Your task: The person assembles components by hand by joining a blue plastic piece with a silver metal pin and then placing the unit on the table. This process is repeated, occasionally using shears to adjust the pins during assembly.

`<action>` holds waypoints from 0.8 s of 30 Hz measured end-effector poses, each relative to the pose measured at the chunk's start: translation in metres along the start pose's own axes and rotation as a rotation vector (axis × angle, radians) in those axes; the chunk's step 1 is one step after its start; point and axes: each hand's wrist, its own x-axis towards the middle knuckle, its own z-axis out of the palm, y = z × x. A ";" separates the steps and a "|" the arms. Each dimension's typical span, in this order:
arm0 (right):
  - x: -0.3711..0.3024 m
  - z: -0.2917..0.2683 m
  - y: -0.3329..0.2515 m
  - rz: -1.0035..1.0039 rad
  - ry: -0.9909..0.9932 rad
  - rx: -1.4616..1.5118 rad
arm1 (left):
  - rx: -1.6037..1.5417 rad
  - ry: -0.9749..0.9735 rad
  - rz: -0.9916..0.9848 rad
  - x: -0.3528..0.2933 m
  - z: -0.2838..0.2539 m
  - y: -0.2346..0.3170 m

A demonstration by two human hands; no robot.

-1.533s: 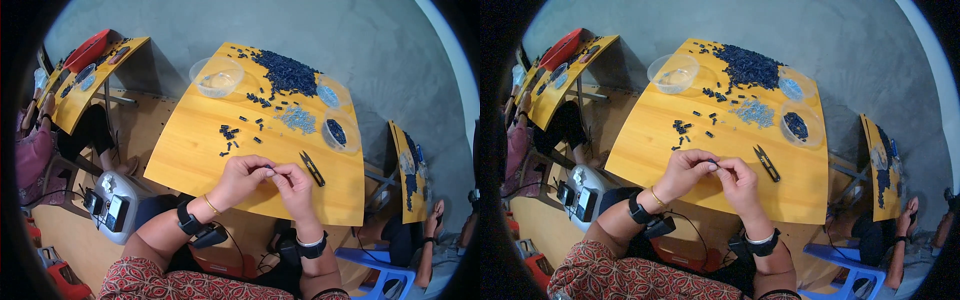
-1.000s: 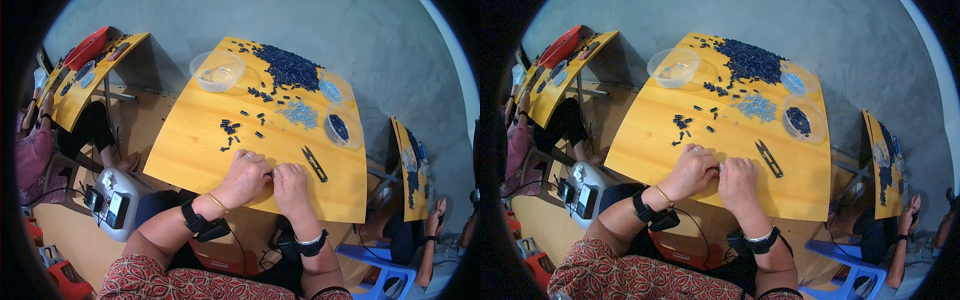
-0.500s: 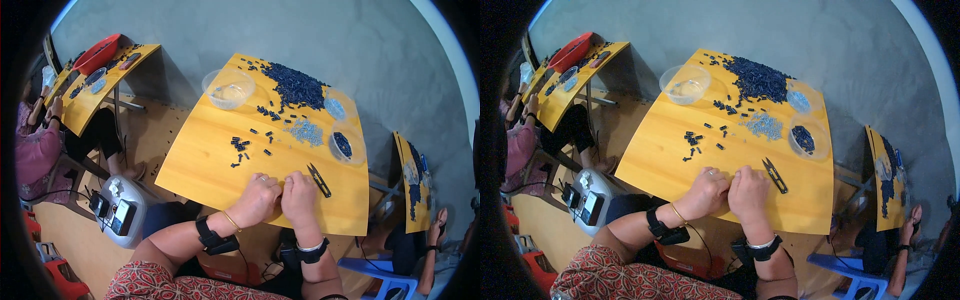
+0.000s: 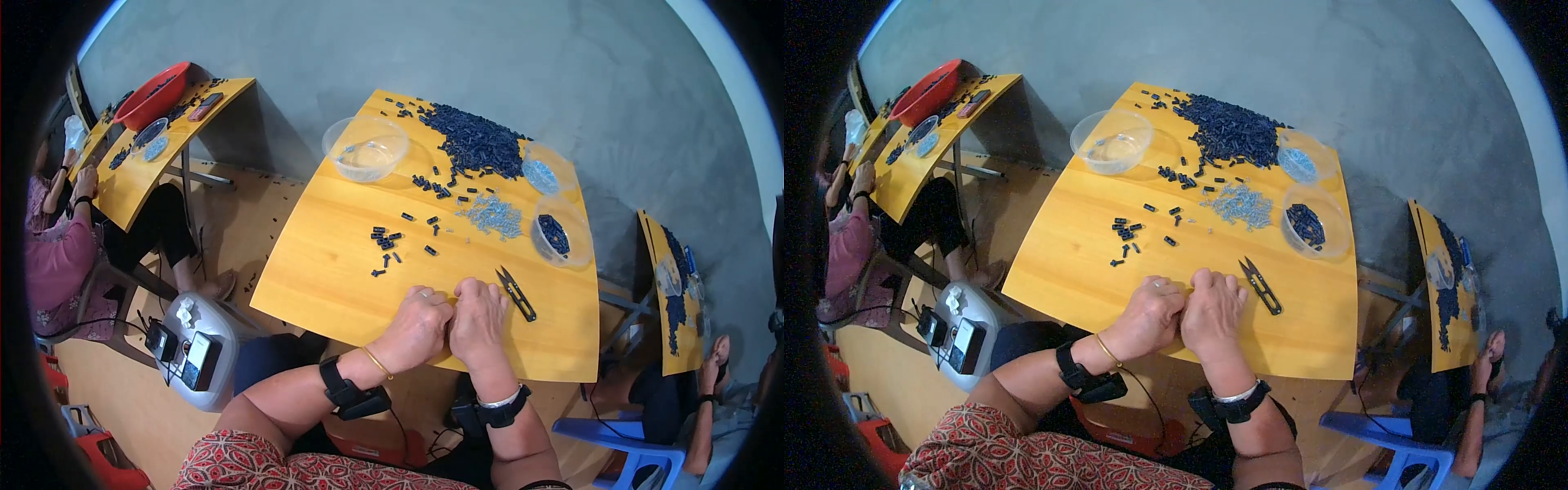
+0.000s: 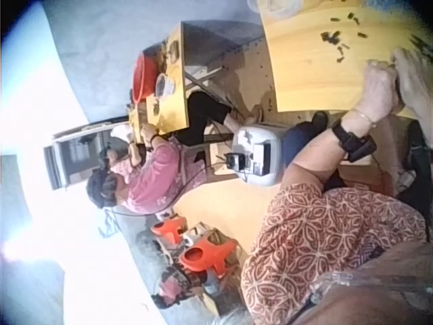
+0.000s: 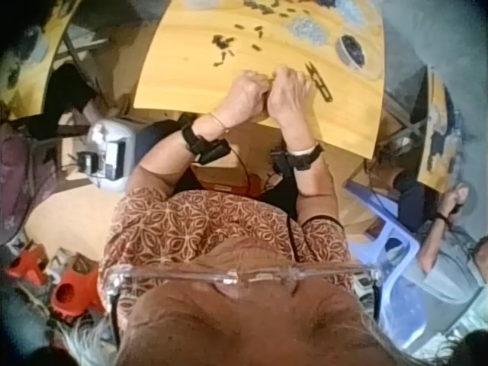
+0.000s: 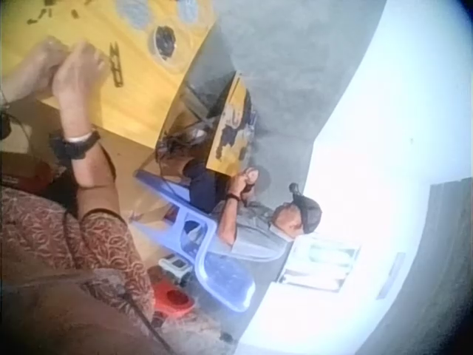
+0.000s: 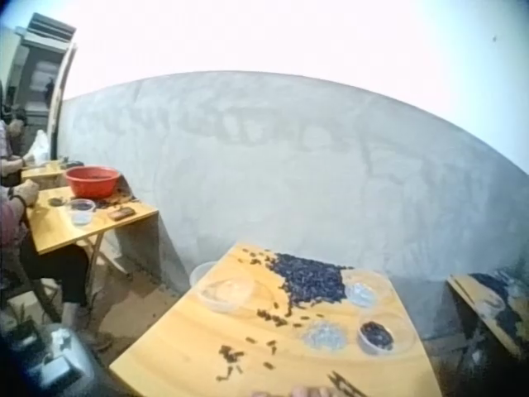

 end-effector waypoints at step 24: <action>-0.001 -0.021 -0.015 -0.146 0.131 0.543 | -1.354 0.241 -0.793 0.009 -0.023 0.005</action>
